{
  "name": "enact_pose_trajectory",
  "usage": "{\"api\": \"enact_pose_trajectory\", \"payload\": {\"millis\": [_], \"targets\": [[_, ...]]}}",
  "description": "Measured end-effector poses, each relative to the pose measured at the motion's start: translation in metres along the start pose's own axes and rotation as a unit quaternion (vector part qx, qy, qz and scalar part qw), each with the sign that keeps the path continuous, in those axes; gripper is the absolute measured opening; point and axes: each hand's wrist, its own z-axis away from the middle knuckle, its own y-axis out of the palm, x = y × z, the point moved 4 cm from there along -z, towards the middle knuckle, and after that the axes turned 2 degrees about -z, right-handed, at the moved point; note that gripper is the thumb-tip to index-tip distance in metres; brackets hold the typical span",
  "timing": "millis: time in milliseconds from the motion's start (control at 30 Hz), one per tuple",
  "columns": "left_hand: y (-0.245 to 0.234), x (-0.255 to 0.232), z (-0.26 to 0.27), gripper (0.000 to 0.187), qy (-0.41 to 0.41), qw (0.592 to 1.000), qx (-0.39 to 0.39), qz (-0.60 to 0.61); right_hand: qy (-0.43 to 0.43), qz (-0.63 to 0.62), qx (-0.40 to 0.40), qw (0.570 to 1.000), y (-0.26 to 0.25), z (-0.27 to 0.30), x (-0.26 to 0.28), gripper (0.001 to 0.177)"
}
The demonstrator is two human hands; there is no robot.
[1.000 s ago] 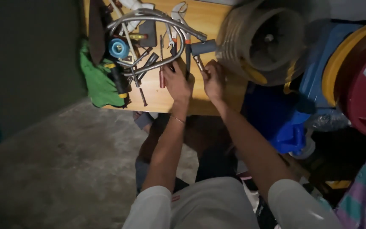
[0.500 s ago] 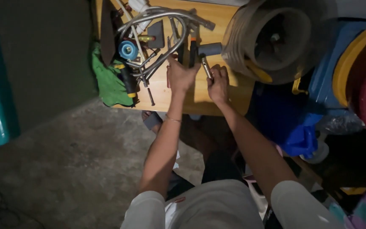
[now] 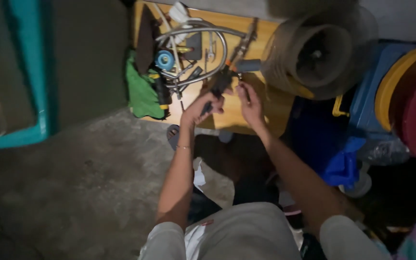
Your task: Organizing and sorting various hand tools in a toolbox.
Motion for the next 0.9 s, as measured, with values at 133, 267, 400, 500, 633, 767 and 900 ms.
{"api": "enact_pose_trajectory", "payload": {"millis": [133,267,400,500,633,767,900], "targets": [[0.026,-0.015,0.030,0.037,0.028,0.992,0.120,0.027,0.151,-0.619,0.165,0.753,-0.001,-0.013,0.060,0.057],[0.061,-0.086,0.075,0.048,0.039,0.986,0.161,0.022,0.142,-0.604,0.147,0.770,-0.012,-0.027,0.163,0.033],[0.066,-0.147,0.121,0.050,0.091,0.985,0.127,-0.072,0.072,-0.580,0.239,0.776,0.009,-0.036,0.224,0.028],[0.073,-0.192,0.163,0.045,0.148,0.969,0.048,-0.191,0.094,-0.599,0.233,0.760,0.024,-0.037,0.271,0.029],[0.077,-0.238,0.207,0.034,0.211,0.942,-0.030,-0.261,0.055,-0.603,0.279,0.745,0.028,-0.024,0.354,0.030],[0.079,-0.285,0.261,0.028,0.301,0.906,-0.090,-0.283,-0.003,-0.612,0.331,0.718,0.048,-0.023,0.409,0.026],[0.036,-0.317,0.313,0.028,0.281,0.908,-0.127,-0.283,0.019,-0.616,0.326,0.717,0.085,-0.022,0.453,0.027]]}}
